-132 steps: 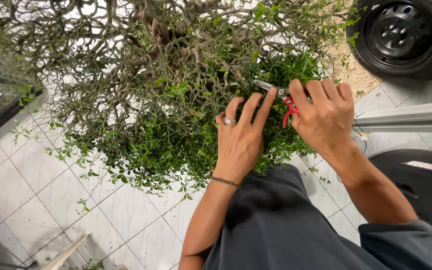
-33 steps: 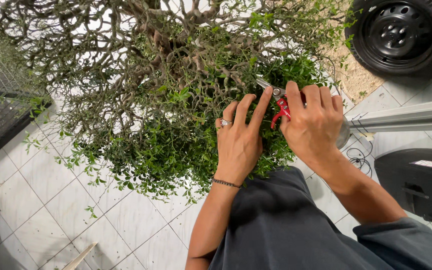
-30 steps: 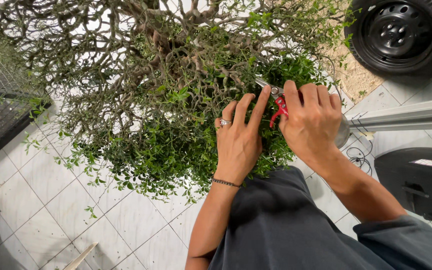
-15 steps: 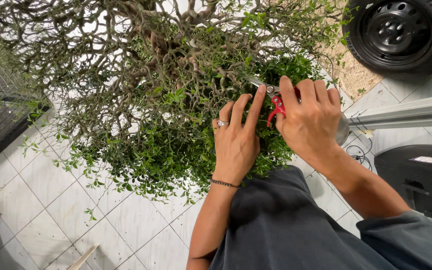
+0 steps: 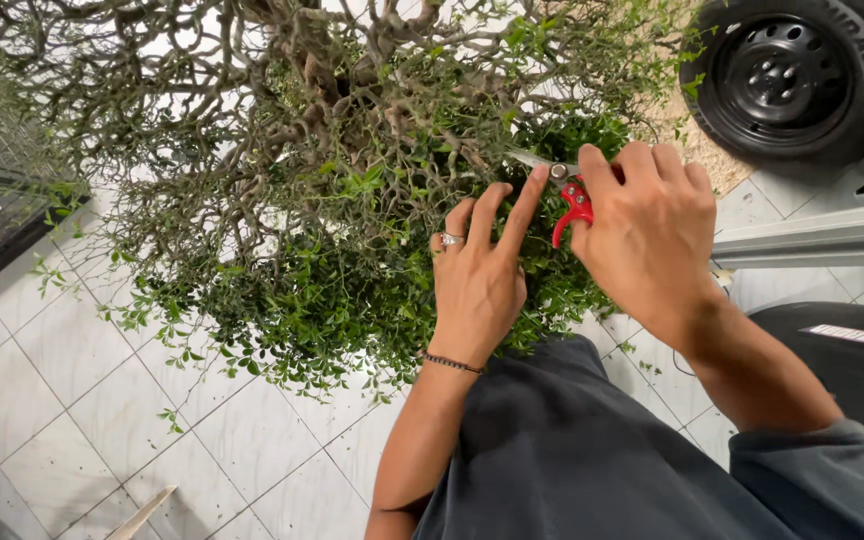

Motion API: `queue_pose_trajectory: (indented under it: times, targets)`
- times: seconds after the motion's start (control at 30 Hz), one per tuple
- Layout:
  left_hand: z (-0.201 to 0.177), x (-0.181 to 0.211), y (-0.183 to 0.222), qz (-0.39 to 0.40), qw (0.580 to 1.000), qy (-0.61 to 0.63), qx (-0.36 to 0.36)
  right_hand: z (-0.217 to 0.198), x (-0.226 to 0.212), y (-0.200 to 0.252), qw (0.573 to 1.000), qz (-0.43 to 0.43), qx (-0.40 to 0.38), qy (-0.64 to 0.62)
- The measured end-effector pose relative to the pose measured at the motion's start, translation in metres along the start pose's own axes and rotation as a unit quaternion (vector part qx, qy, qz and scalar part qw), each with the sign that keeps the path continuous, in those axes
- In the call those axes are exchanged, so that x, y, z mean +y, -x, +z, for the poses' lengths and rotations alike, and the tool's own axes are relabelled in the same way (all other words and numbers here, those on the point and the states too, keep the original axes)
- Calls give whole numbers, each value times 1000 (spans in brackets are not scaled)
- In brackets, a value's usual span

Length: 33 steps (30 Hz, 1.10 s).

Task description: The person uses red-handled pruning shears to trim the leaves and small branches of a potted bonsai tree. They hold the foliage with one hand while cutting with the other, working around the plant's canopy.

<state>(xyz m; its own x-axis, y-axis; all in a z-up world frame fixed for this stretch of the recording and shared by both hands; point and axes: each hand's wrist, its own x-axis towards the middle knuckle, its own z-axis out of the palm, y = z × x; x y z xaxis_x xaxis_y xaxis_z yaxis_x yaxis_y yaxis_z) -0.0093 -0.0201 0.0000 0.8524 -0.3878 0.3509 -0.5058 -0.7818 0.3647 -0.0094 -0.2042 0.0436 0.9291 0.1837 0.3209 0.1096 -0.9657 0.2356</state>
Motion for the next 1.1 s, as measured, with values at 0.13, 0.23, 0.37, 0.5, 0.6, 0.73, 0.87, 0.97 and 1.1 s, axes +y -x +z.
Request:
queue_pose_trajectory:
  times: [0.13,0.23,0.37,0.5,0.6,0.73,0.87,0.97,1.1]
  targets:
    - [5,-2,1,-2,1000,10,0,-4,1,-3,1000,0,-30,-9]
    - [3,-1,1,-2,1000,22,2,-10,-1,-10,997,10,-72,-15]
    - [4,-1,-2,-7,1000,26,4,-13,0,-21,991,13,-118,-57]
    - [5,-1,-1,-14,999,37,-4,4,8,-17,989,3,-136,-58]
    - [5,-1,-1,-13,999,31,-7,11,14,-13,996,-29,-87,-15]
    - [-2,3,-2,-29,999,-22,-36,-23,9,-24,988,-69,9,141]
    - [-1,2,-1,-18,999,-25,-16,-31,8,-28,980,-106,73,155]
    - [-1,1,-1,-21,999,-17,-21,-29,3,-30,977,-112,75,163]
    - [1,1,-2,-21,1000,-9,-15,-27,-1,-34,974,-113,80,177]
